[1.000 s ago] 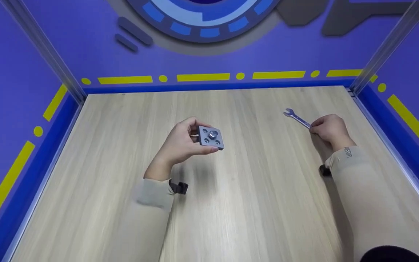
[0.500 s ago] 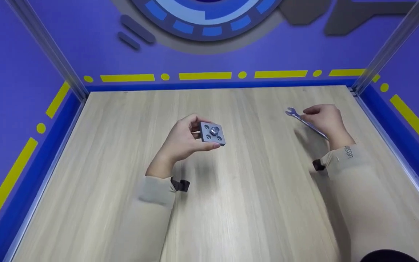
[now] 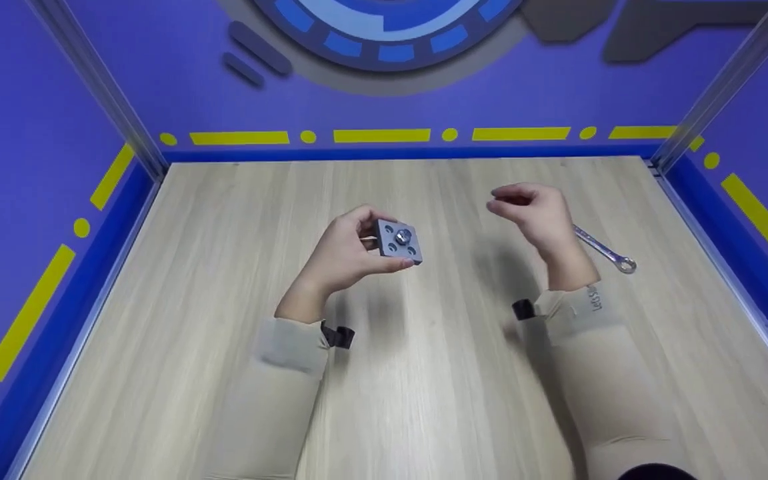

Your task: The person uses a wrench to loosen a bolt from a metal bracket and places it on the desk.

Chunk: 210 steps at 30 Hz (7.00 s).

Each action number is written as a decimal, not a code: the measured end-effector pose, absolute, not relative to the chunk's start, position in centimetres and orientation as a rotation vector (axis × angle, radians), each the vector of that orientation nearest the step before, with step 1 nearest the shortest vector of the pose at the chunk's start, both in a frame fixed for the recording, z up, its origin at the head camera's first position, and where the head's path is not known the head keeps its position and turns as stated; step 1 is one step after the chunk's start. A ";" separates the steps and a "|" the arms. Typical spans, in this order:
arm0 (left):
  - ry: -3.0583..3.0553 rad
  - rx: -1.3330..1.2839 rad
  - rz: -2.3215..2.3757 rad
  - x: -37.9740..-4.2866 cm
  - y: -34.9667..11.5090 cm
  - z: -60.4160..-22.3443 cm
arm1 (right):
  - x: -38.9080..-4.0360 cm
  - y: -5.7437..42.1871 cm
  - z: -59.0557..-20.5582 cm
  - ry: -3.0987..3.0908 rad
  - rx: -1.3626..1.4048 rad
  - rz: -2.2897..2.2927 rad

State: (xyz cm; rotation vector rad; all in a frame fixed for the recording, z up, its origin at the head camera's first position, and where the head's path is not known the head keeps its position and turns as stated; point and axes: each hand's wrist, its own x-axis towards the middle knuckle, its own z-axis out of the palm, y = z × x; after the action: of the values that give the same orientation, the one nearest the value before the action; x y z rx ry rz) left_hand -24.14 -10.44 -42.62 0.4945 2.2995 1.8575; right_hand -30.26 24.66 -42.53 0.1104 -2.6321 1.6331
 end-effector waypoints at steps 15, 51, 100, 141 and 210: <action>2.313 0.526 1.827 -23.7 -9.7 -42.7 | -25.5 16.6 -40.7 -2.508 0.556 1.751; 2.237 0.538 1.898 -23.8 -8.6 -43.3 | -24.7 16.2 -41.2 -2.500 1.090 1.718; 2.380 0.554 1.809 -23.6 -8.4 -43.5 | -24.3 15.3 -40.9 -2.862 0.547 1.390; 2.326 0.338 2.002 -26.6 -8.6 -50.2 | -28.4 14.0 -49.2 -2.619 0.374 1.871; 2.320 0.338 2.090 -25.1 -9.0 -47.9 | -26.2 13.9 -47.7 -2.452 0.473 1.920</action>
State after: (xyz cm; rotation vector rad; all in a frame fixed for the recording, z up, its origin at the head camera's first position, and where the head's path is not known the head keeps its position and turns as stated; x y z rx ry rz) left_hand -25.09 -9.01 -47.86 0.3380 2.3203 2.0897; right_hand -26.16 13.93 -47.70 0.4731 -2.4519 1.9202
